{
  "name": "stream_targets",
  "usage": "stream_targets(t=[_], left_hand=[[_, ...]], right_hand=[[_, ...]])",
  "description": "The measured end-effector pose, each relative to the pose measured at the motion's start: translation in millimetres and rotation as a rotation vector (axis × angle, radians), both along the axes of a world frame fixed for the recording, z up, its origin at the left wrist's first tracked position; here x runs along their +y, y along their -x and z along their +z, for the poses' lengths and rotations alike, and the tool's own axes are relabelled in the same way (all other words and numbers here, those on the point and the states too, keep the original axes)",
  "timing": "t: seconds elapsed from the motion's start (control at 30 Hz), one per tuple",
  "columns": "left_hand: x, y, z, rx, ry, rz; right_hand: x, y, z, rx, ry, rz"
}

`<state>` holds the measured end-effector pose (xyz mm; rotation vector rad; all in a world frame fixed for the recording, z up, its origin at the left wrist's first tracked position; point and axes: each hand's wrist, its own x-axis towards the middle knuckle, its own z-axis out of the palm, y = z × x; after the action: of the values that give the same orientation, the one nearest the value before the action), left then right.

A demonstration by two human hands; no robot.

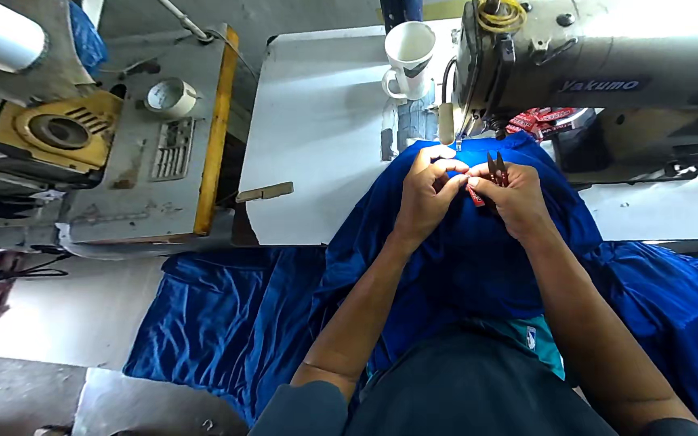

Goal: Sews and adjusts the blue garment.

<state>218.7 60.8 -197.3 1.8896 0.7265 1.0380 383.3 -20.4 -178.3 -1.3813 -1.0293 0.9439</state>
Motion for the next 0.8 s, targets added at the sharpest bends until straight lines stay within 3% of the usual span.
stream_targets(t=[0.27, 0.57, 0.8], left_hand=[[12.1, 4.4, 0.1, 0.021, 0.133, -0.083], [7.3, 4.9, -0.1, -0.021, 0.107, -0.048], [13.9, 7.9, 4.6, 0.061, 0.093, -0.142]], right_hand=[[-1.6, 0.8, -1.8, -0.016, -0.023, 0.011], [-4.4, 2.1, -3.1, -0.058, -0.049, 0.015], [-4.3, -19.4, 1.8, -0.364, -0.157, 0.107]])
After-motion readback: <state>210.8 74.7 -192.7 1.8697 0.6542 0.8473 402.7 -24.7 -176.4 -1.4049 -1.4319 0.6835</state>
